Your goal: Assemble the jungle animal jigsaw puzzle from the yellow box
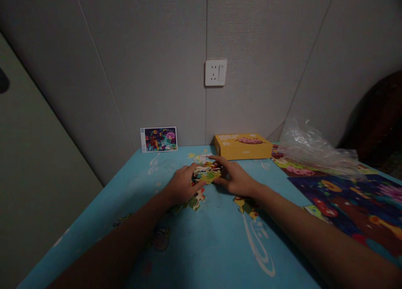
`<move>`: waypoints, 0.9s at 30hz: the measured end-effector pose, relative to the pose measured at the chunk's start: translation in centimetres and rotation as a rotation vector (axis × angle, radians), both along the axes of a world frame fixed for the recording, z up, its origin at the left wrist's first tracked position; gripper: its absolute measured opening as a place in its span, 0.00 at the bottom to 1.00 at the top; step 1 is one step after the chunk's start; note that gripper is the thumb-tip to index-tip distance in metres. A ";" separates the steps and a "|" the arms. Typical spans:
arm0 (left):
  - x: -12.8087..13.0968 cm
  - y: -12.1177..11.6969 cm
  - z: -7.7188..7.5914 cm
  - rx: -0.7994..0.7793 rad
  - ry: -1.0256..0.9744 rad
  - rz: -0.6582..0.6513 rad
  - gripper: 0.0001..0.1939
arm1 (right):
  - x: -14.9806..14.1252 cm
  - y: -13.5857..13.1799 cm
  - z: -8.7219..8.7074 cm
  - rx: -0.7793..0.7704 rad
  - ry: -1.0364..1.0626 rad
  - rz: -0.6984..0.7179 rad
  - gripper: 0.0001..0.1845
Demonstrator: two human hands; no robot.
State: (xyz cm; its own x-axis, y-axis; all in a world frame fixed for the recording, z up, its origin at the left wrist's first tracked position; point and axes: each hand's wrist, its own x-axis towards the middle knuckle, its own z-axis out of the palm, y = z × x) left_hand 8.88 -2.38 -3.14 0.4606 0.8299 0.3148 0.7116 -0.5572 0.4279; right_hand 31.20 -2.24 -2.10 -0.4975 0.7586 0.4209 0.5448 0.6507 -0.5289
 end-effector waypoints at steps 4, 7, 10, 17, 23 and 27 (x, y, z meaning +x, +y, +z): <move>0.0 -0.1 0.1 -0.031 -0.042 0.010 0.18 | -0.2 0.0 0.3 -0.021 -0.037 -0.094 0.22; 0.0 -0.1 0.2 -0.049 -0.057 0.008 0.18 | -0.2 0.2 0.1 -0.011 -0.030 -0.124 0.21; -0.1 0.0 0.1 -0.049 -0.078 -0.026 0.18 | -0.4 0.2 -0.1 -0.001 -0.012 -0.098 0.23; -0.3 0.3 -0.2 0.018 -0.086 -0.088 0.20 | -1.3 -0.8 -0.6 0.121 0.067 0.105 0.36; -0.1 0.2 0.1 -0.008 -0.106 -0.060 0.14 | -0.6 0.1 -1.3 0.020 0.168 0.030 0.42; -0.1 0.0 0.5 -0.031 -0.112 -0.046 0.13 | -0.3 0.6 -1.5 -0.056 0.089 0.019 0.35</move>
